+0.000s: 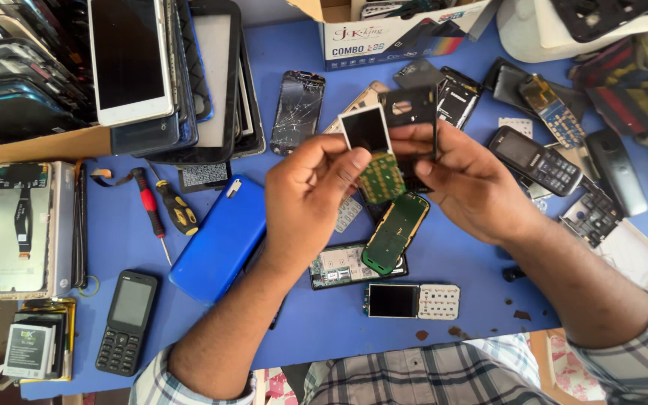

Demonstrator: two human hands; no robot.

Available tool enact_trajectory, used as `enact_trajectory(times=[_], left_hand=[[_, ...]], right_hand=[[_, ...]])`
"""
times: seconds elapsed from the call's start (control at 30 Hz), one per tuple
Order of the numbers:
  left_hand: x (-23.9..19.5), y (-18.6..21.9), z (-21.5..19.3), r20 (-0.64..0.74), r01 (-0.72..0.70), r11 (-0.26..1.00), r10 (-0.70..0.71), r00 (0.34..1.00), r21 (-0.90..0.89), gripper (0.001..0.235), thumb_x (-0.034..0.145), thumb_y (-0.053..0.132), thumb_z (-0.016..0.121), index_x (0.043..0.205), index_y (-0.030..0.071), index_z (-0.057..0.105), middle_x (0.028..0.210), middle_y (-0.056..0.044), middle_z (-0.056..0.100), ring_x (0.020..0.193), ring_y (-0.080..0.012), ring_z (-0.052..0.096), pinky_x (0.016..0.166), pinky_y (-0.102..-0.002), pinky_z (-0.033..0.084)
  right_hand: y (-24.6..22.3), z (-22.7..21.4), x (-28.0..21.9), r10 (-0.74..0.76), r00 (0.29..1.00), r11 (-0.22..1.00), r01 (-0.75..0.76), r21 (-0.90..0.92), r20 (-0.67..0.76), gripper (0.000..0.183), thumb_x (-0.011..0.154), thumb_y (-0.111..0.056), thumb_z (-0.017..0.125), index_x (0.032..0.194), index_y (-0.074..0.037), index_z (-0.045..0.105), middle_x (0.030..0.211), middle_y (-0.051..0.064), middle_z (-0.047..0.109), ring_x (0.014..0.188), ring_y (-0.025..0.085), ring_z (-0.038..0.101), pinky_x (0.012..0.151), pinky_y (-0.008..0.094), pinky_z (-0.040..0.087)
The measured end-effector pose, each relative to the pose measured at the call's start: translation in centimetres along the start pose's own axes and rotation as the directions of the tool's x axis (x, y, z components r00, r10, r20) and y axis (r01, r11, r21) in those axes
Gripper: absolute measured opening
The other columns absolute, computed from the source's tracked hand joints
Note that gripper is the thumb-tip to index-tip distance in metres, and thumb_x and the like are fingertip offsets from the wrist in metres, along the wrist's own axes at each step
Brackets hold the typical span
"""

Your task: The person disassembles several mobile phones on a cluttered workbench. They use a screwdriver to remove screws and pry open phone casings, then separate internal components such as circuit boards, screens, and batteries. The person handles multiple phones and parts, placing them on the table as they work.

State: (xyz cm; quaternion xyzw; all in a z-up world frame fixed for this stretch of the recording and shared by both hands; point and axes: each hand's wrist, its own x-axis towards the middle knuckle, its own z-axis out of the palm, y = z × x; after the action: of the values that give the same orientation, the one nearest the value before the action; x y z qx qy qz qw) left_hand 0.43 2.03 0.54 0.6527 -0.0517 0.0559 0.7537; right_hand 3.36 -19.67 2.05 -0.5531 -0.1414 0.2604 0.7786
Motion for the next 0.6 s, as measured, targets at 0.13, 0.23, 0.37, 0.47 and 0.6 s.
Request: enact_trajectory(times=[0.13,0.23,0.37,0.47,0.6], left_hand=[[-0.5,0.6,0.5,0.020,0.013,0.996,-0.015,1.000,0.092,0.015,0.099,0.011,0.075,0.106,-0.001,0.069,0.081,0.002,0.070,0.071,-0.0009,0.059,0.059,-0.018,0.046],[-0.7,1.0,0.9,0.029,-0.056,0.982,0.051,0.998,0.181,0.015,0.096,0.009,0.078,0.105,0.000,0.070,0.087,0.000,0.075,0.078,-0.0028,0.070,0.065,-0.019,0.056],[-0.8,1.2,1.0,0.036,-0.156,0.947,0.152,0.988,0.282,0.014,0.094,0.007,0.080,0.102,0.000,0.072,0.096,-0.004,0.072,0.082,-0.0063,0.070,0.066,-0.020,0.057],[-0.7,1.2,1.0,0.016,-0.172,0.944,0.175,0.984,0.282,0.014,0.093,0.006,0.081,0.101,0.000,0.072,0.099,-0.004,0.069,0.083,-0.0072,0.068,0.065,-0.021,0.055],[-0.8,1.4,1.0,-0.022,-0.139,0.943,0.153,0.988,0.302,0.013,0.093,0.007,0.082,0.100,0.001,0.072,0.095,-0.003,0.067,0.077,-0.0067,0.064,0.063,-0.021,0.051]], right_hand=[[1.0,-0.3,-0.6,-0.012,0.999,0.999,0.011,0.036,0.034,0.045,0.102,0.007,0.043,0.147,0.001,0.042,0.151,0.014,0.052,0.139,0.021,0.051,0.116,0.038,0.042],[1.5,-0.5,-1.1,0.055,0.997,0.996,-0.058,0.074,0.045,0.043,0.108,0.002,0.041,0.151,0.000,0.041,0.146,0.014,0.053,0.132,0.024,0.053,0.103,0.043,0.048],[2.2,-0.6,-1.1,0.096,0.991,0.971,-0.113,0.213,0.089,0.041,0.109,-0.004,0.041,0.150,-0.002,0.036,0.148,0.015,0.050,0.140,0.028,0.051,0.117,0.056,0.047],[2.2,-0.4,-1.1,0.072,0.986,0.957,-0.110,0.270,0.148,0.044,0.110,-0.007,0.040,0.153,-0.003,0.034,0.152,0.015,0.046,0.144,0.027,0.049,0.122,0.058,0.045],[1.9,0.3,-1.3,0.058,0.980,0.955,-0.110,0.275,0.191,0.048,0.109,-0.007,0.039,0.156,-0.005,0.030,0.154,0.014,0.044,0.145,0.025,0.047,0.121,0.057,0.047]])
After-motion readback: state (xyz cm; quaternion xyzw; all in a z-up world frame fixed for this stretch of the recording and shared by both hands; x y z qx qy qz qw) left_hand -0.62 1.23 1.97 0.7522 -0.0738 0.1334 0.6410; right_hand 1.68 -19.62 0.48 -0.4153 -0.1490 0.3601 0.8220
